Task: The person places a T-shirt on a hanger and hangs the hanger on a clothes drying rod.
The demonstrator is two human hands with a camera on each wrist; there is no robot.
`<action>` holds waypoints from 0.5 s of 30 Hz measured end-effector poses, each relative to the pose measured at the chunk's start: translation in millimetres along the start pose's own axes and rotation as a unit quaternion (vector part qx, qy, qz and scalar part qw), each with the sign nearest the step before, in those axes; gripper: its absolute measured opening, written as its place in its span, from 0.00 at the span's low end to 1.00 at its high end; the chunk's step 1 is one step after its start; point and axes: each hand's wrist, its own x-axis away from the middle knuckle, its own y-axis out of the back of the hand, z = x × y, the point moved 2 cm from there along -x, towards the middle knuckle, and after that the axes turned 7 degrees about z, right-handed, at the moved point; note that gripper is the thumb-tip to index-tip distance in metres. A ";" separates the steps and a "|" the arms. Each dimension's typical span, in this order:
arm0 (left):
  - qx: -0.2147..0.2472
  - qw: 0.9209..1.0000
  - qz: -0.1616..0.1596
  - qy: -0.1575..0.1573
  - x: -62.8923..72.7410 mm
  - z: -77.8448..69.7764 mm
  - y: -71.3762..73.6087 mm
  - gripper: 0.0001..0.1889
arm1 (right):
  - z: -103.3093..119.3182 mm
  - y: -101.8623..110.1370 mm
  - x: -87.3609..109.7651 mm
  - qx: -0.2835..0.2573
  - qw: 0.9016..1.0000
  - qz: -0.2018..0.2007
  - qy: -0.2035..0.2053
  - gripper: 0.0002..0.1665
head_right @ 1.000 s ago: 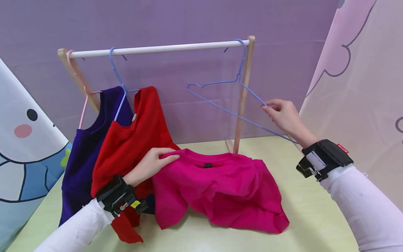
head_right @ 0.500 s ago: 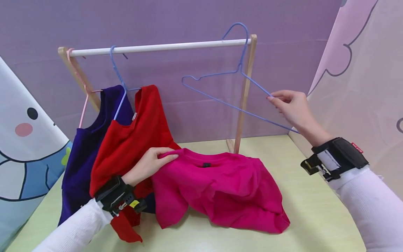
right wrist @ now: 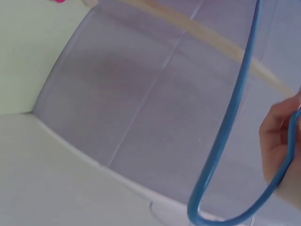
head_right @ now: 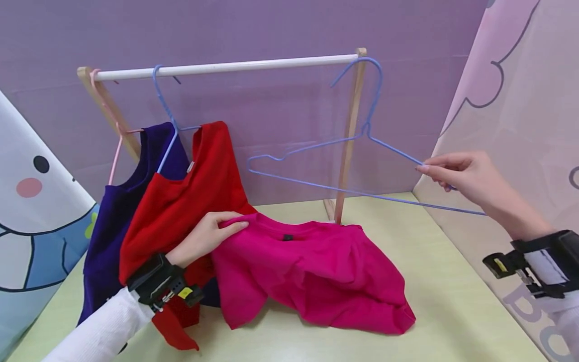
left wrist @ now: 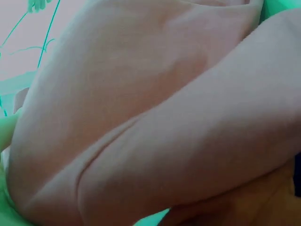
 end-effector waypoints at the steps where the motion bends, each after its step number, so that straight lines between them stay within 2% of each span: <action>1: 0.001 1.000 0.001 0.001 0.4 0.2 0.6 0.11 | -3.9 2.7 3.0 0.002 1.000 0.004 -0.007 0.09; 5: 0.001 1.000 0.006 0.001 1.8 1.2 2.9 0.11 | -19.0 13.4 13.8 -0.008 1.000 0.013 -0.006 0.08; 12: 0.011 0.999 0.030 0.000 4.5 4.4 6.1 0.13 | -37.2 19.4 23.6 -0.008 0.997 0.025 0.067 0.11; 15: 0.014 0.999 0.040 -0.004 5.0 5.9 6.0 0.14 | -42.7 16.5 25.3 0.008 0.998 0.044 0.051 0.09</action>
